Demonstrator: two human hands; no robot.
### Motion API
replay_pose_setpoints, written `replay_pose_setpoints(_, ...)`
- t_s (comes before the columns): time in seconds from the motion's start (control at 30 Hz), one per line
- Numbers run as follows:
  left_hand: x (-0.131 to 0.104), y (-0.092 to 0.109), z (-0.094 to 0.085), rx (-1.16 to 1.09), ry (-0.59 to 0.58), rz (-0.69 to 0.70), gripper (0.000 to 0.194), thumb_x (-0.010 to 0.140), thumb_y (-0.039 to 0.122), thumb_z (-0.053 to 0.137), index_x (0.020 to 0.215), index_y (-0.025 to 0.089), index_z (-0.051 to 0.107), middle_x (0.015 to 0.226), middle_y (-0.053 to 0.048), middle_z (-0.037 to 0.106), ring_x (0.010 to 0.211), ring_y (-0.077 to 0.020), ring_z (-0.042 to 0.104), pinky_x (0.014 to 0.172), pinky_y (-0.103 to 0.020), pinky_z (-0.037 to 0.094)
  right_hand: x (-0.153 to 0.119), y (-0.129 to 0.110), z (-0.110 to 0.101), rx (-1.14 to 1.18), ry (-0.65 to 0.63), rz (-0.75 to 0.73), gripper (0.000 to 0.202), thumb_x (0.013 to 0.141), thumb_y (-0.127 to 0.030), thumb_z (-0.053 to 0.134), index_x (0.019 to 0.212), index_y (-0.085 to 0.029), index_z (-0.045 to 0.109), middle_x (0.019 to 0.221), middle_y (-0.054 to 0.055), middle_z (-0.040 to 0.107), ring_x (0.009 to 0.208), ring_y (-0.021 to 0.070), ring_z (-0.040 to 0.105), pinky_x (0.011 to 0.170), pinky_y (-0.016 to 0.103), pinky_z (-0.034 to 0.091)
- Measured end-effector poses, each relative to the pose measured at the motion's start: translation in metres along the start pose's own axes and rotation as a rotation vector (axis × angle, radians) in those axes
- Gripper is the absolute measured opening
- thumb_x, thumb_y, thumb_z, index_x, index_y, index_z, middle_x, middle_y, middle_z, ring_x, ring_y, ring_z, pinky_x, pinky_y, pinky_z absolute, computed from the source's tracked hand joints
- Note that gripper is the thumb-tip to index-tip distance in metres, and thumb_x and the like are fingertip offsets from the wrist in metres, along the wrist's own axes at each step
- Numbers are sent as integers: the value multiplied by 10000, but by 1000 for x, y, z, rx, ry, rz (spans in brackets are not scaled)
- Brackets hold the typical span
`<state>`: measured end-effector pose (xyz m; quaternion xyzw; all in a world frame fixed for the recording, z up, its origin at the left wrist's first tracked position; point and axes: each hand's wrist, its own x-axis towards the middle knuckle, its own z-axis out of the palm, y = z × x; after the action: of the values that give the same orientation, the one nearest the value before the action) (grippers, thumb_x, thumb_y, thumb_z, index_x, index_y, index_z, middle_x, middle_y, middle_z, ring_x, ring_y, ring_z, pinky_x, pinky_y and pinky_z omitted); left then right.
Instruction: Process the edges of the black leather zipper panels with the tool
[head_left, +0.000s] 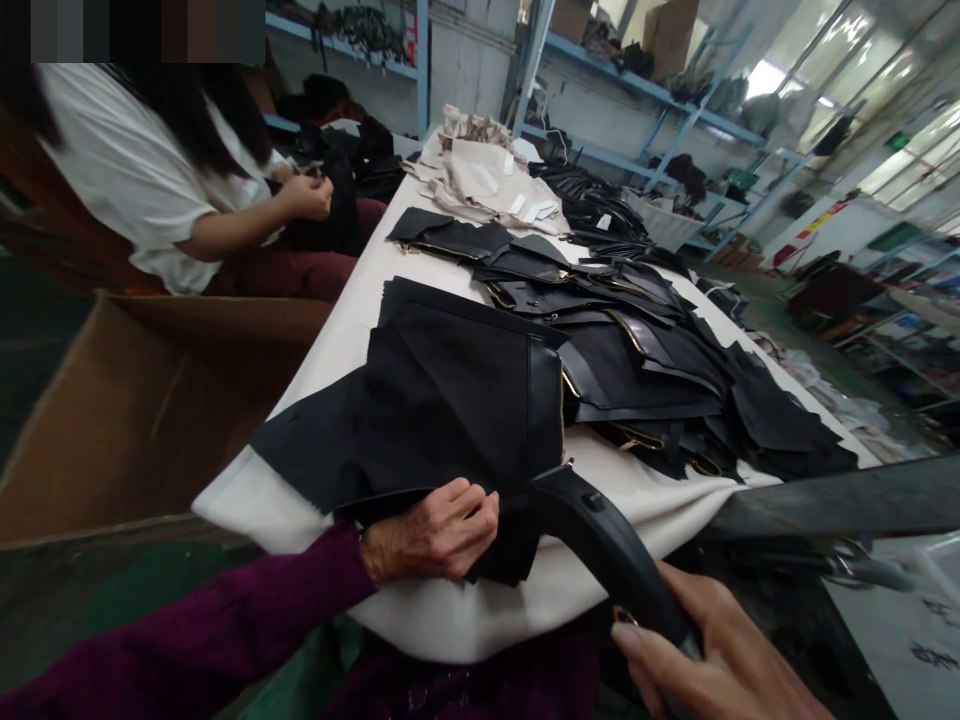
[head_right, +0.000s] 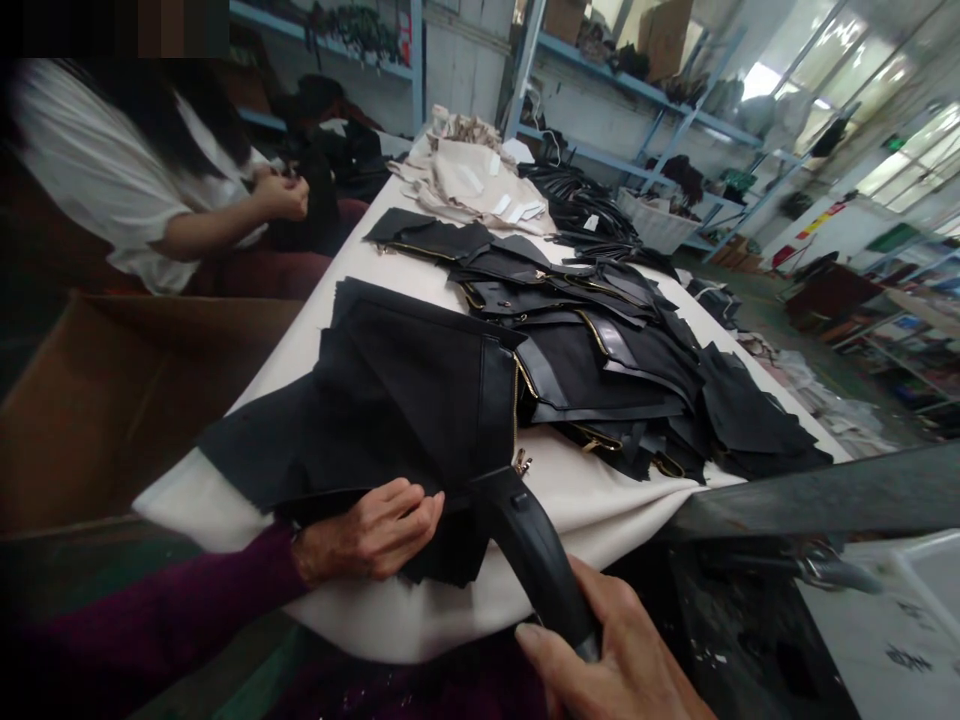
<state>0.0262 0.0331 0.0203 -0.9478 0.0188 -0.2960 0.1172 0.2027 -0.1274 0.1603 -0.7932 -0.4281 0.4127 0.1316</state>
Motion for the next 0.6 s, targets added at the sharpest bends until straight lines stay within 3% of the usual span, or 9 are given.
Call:
replay_pose_setpoints(0.2,-3,1,3,-34,14,-21,166,825,76,450,931,61,578,833,-83,572,717,-153,535,611,-315,440,17,-5,20,89,-11,-43,159,768,-314,511,664,-194,493,450,-73,494,411,113,492,419,202,377)
replay_pose_setpoints(0.37,-4,0,6,-19,26,-40,169,832,73,435,914,76,582,848,-85,573,730,-153,529,617,-315,435,19,-4,10,79,16,-75,258,813,-364,472,619,-195,483,473,-54,515,426,120,515,448,219,416)
replay_pose_setpoints(0.5,-5,0,7,-19,28,-46,153,824,76,452,897,71,586,847,-83,572,722,-153,526,610,-314,433,7,0,-2,31,63,-67,374,831,-449,433,554,-201,475,478,-38,513,462,129,509,498,233,408)
replay_pose_setpoints(0.6,-4,0,4,-32,24,-61,161,828,65,435,896,79,581,841,-81,575,716,-147,528,607,-311,436,-1,2,-1,-42,80,-35,352,836,-440,430,575,-207,474,503,-39,523,495,136,513,514,236,391)
